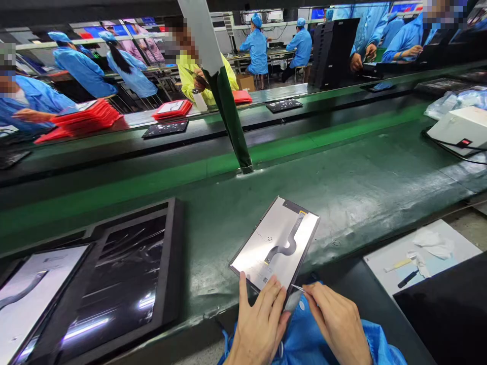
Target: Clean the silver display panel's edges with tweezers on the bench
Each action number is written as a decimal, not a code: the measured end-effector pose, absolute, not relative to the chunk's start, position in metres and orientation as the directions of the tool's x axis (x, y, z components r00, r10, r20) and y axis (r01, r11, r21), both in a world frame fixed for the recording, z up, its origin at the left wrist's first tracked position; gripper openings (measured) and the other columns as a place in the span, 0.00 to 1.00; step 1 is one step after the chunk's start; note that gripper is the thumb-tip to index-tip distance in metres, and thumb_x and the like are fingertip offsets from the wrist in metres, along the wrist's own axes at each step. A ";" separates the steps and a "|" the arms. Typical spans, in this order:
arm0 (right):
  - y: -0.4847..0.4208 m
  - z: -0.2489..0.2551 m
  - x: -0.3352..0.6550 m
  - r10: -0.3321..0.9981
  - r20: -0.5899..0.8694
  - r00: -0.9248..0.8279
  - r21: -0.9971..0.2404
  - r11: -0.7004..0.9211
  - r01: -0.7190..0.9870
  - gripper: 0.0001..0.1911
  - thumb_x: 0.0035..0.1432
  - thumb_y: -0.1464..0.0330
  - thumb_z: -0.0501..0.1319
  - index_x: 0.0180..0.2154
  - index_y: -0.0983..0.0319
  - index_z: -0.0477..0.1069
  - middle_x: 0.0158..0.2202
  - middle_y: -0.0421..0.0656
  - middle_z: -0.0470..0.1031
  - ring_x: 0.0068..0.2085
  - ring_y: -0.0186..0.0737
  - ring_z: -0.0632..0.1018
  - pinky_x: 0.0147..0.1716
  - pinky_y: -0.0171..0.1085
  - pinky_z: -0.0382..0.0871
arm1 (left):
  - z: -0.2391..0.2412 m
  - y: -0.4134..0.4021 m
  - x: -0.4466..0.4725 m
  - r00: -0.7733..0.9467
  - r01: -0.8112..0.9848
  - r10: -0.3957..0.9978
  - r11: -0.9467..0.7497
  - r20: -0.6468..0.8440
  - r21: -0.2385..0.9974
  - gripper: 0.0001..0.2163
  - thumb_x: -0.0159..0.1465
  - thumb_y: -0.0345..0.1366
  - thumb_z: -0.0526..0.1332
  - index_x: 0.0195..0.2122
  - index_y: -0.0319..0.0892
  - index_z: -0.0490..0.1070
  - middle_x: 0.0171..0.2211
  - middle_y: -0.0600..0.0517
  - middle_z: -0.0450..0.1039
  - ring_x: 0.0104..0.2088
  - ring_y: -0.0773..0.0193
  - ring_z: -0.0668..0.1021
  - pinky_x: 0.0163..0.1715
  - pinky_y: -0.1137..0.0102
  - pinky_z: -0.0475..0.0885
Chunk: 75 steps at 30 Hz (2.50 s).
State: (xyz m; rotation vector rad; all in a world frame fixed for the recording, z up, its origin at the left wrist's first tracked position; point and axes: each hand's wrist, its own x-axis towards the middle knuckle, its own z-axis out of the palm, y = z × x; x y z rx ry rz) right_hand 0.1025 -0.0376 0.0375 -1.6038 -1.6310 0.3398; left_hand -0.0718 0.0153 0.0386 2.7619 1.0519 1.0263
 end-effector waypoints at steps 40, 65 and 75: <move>-0.034 0.045 0.102 0.927 0.373 0.047 -0.536 0.174 0.826 0.18 0.72 0.67 0.46 0.33 0.59 0.70 0.24 0.40 0.77 0.24 0.36 0.80 0.25 0.31 0.68 | 0.048 0.019 -0.075 0.638 0.561 0.528 -0.818 0.560 0.131 0.13 0.70 0.34 0.55 0.51 0.36 0.73 0.48 0.44 0.80 0.48 0.56 0.80 0.67 0.42 0.36; -0.007 0.044 0.117 0.814 -0.571 -0.109 -0.801 -0.581 -0.141 0.26 0.43 0.46 0.67 0.24 0.61 0.65 0.15 0.31 0.63 0.14 0.23 0.55 0.15 0.31 0.44 | 0.056 0.024 -0.077 0.703 0.533 0.486 -0.843 0.519 0.068 0.14 0.72 0.38 0.52 0.49 0.36 0.74 0.48 0.46 0.80 0.47 0.59 0.80 0.68 0.47 0.32; -0.009 0.047 0.115 0.802 -0.585 -0.120 -0.762 -0.594 -0.258 0.28 0.41 0.45 0.69 0.23 0.62 0.66 0.15 0.31 0.62 0.15 0.22 0.52 0.16 0.31 0.40 | 0.057 0.024 -0.075 0.685 0.546 0.499 -0.834 0.531 0.080 0.12 0.71 0.34 0.53 0.48 0.39 0.75 0.47 0.47 0.80 0.47 0.59 0.81 0.67 0.45 0.32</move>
